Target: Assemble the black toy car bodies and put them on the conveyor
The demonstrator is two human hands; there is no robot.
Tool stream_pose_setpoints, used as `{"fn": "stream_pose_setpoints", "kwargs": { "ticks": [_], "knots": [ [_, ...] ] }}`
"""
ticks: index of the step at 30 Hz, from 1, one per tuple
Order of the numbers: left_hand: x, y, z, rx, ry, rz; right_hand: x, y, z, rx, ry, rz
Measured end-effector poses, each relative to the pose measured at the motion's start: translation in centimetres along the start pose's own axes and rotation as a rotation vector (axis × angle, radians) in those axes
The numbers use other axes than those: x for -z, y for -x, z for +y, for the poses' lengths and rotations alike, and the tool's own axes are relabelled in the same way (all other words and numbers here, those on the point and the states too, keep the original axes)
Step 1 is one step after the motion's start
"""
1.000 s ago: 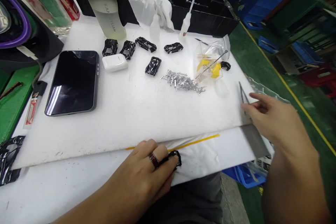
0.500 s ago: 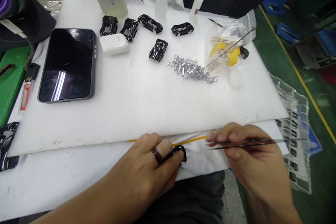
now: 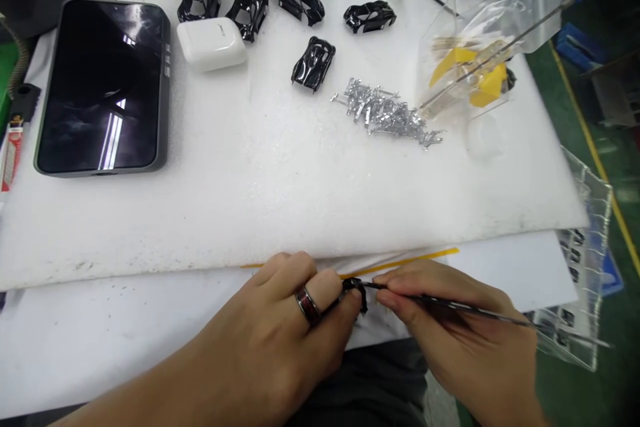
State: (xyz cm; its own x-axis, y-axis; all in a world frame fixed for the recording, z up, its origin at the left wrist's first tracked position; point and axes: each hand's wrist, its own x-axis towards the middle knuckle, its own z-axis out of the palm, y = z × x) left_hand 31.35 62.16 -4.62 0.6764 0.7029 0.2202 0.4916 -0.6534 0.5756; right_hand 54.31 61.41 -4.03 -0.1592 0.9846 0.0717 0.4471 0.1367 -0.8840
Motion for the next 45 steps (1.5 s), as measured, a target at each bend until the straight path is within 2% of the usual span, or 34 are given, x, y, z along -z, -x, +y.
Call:
{"fn": "stream_pose_setpoints", "kwargs": {
  "ticks": [4,11,15,18,23,26,30,37,41,45],
  "knots": [
    [0.4,-0.1,-0.1,0.007,-0.023,-0.007,0.2,0.1,-0.1,0.034,0.035,-0.054],
    [0.6,0.0,-0.1,-0.01,-0.045,-0.037,0.4,-0.1,-0.3,0.252,0.047,-0.175],
    [0.3,0.1,-0.2,-0.018,-0.055,0.001,0.6,0.3,0.2,0.296,0.039,-0.209],
    [0.4,0.2,-0.4,-0.01,-0.045,-0.02,0.7,0.2,0.4,0.321,0.055,-0.219],
    [0.6,0.4,-0.4,-0.03,-0.038,-0.025,0.7,-0.5,-0.1,0.284,0.046,-0.167],
    [0.5,0.4,-0.2,-0.011,-0.029,-0.004,0.9,-0.6,-0.2,0.233,-0.037,-0.148],
    [0.4,0.0,-0.1,-0.003,-0.012,0.02,1.0,-0.5,0.0,0.219,-0.146,-0.223],
    [0.0,0.3,-0.2,0.024,0.02,0.016,0.9,-0.7,0.2,0.27,-0.048,-0.299],
    [-0.7,0.7,-0.1,0.023,0.02,0.051,0.9,-0.4,0.4,0.266,-0.006,-0.322],
    [-1.0,0.9,0.0,0.012,0.012,0.037,1.2,-0.1,0.7,0.245,0.016,-0.356]
  ]
}}
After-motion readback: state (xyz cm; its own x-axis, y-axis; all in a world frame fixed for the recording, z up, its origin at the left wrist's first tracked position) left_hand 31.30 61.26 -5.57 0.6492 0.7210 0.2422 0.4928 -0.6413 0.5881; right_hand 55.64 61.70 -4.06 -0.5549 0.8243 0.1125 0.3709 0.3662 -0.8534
